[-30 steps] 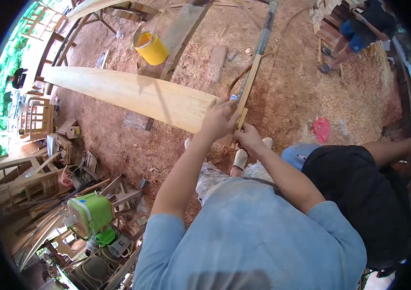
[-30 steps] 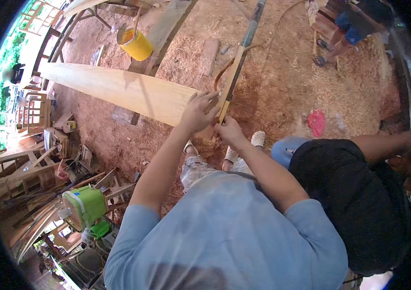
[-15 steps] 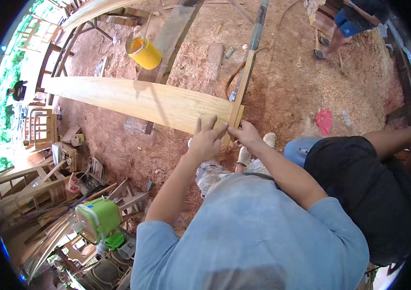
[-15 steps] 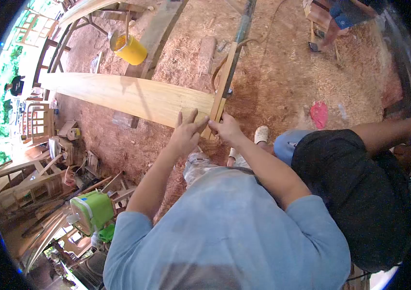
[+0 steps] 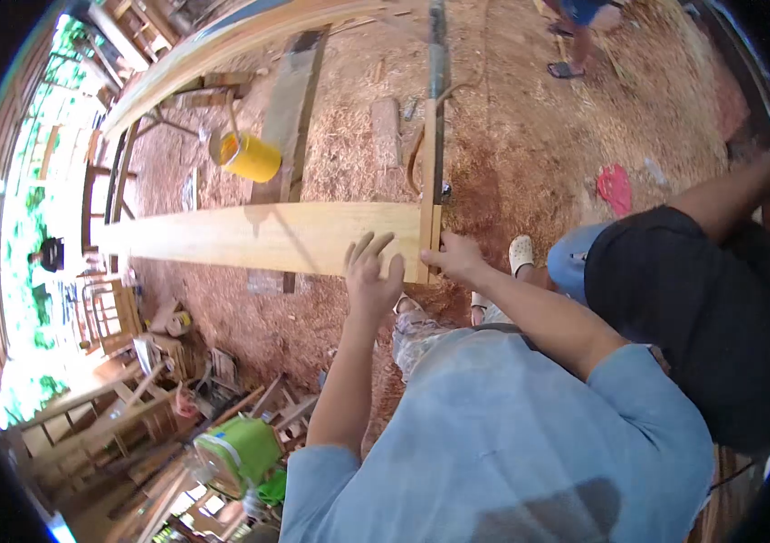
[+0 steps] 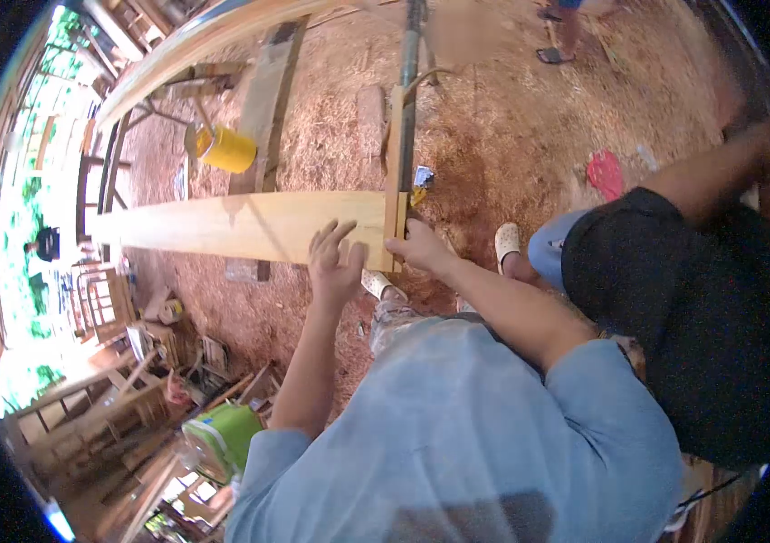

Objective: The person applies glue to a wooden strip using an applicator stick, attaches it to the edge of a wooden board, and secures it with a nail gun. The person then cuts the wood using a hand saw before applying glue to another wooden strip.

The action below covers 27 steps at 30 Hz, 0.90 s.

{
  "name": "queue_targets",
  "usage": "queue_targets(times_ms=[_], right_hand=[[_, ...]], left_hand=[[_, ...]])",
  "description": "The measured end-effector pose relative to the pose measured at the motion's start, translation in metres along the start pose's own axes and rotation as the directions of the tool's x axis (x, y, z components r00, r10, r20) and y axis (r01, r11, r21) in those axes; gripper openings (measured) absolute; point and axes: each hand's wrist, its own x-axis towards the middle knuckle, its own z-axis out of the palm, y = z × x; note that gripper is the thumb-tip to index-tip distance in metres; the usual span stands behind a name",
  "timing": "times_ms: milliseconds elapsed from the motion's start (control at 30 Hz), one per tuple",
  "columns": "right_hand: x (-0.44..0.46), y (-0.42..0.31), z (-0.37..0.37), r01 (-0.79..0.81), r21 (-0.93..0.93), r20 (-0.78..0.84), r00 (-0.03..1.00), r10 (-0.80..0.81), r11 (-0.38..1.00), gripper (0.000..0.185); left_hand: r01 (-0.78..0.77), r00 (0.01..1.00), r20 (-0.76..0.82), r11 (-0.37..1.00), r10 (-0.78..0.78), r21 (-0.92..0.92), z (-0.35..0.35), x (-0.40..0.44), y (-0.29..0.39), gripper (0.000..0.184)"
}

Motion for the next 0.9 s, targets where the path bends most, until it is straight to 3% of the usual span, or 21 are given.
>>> queue_targets(times_ms=[67,100,133,167,200,267,300,467,533,567,600,667,700,733,767,900], right_hand=[[0.006,0.019,0.008,0.102,0.028,-0.049,0.994,-0.101,0.994,0.028],[0.013,0.033,0.012,0.149,-0.004,-0.072,0.986,-0.149,0.989,0.028],[0.015,0.04,0.016,0.194,-0.038,-0.095,0.976,-0.197,0.98,0.028],[0.012,0.05,0.023,0.441,-0.041,-0.196,0.877,-0.44,0.897,0.027],[0.008,0.05,0.025,0.498,-0.042,-0.203,0.845,-0.495,0.866,0.027],[-0.004,0.043,0.028,0.404,0.052,-0.152,0.907,-0.393,0.913,0.029],[-0.01,0.039,0.029,0.354,0.097,-0.128,0.931,-0.342,0.93,0.03],[-0.011,0.009,0.025,0.242,0.131,-0.048,0.97,-0.238,0.961,0.037],[-0.012,-0.007,0.022,0.209,0.157,-0.023,0.978,-0.208,0.965,0.04],[-0.013,-0.012,0.022,0.181,0.218,-0.02,0.983,-0.181,0.959,0.042],[-0.016,-0.018,0.021,0.151,0.284,-0.015,0.988,-0.153,0.947,0.044],[-0.021,0.001,0.024,0.065,0.6,-0.053,0.998,-0.042,0.797,0.018],[-0.012,0.005,0.021,0.006,0.486,-0.035,0.999,0.013,0.874,0.02],[-0.005,0.006,0.018,-0.055,0.361,-0.023,0.997,0.068,0.931,0.022],[-0.013,-0.003,0.013,-0.035,0.386,-0.006,0.999,0.04,0.922,0.025],[0.017,0.005,-0.009,-0.217,0.357,0.177,0.971,0.162,0.909,0.024]], left_hand=[[-0.201,0.96,0.197,0.979,0.198,-0.005,0.02,0.033,0.01,0.023],[-0.211,0.957,0.202,0.977,0.208,-0.01,0.032,0.042,0.02,0.023],[-0.271,0.916,0.334,0.957,0.224,0.102,0.045,0.048,0.032,0.037],[-0.302,0.894,0.391,0.94,0.221,0.16,0.051,0.05,0.043,0.044],[-0.339,0.868,0.447,0.916,0.217,0.213,0.057,0.052,0.053,0.052],[-0.304,0.795,0.605,0.837,-0.041,0.455,0.062,0.055,0.065,0.078],[-0.345,0.727,0.679,0.802,-0.101,0.488,0.058,0.061,0.075,0.087],[-0.201,0.801,0.584,0.857,-0.135,0.474,0.067,0.049,0.078,0.088],[-0.144,0.778,0.592,0.858,-0.209,0.493,0.064,0.051,0.076,0.084],[-0.126,0.77,0.594,0.857,-0.234,0.5,0.062,0.053,0.073,0.083],[0.016,0.78,0.573,0.923,-0.253,0.385,0.062,0.055,0.06,0.073],[0.161,0.779,0.563,0.956,-0.275,0.244,0.055,0.048,0.034,0.064],[0.077,0.903,0.41,0.987,-0.129,0.141,0.044,0.04,0.018,0.057],[0.032,0.947,0.316,0.995,-0.06,0.094,0.035,0.034,0.006,0.055],[-0.023,0.976,0.216,0.998,0.01,0.057,0.026,0.028,-0.005,0.054],[-0.229,0.901,0.401,0.966,0.165,0.117,0.008,0.033,-0.011,0.067]])
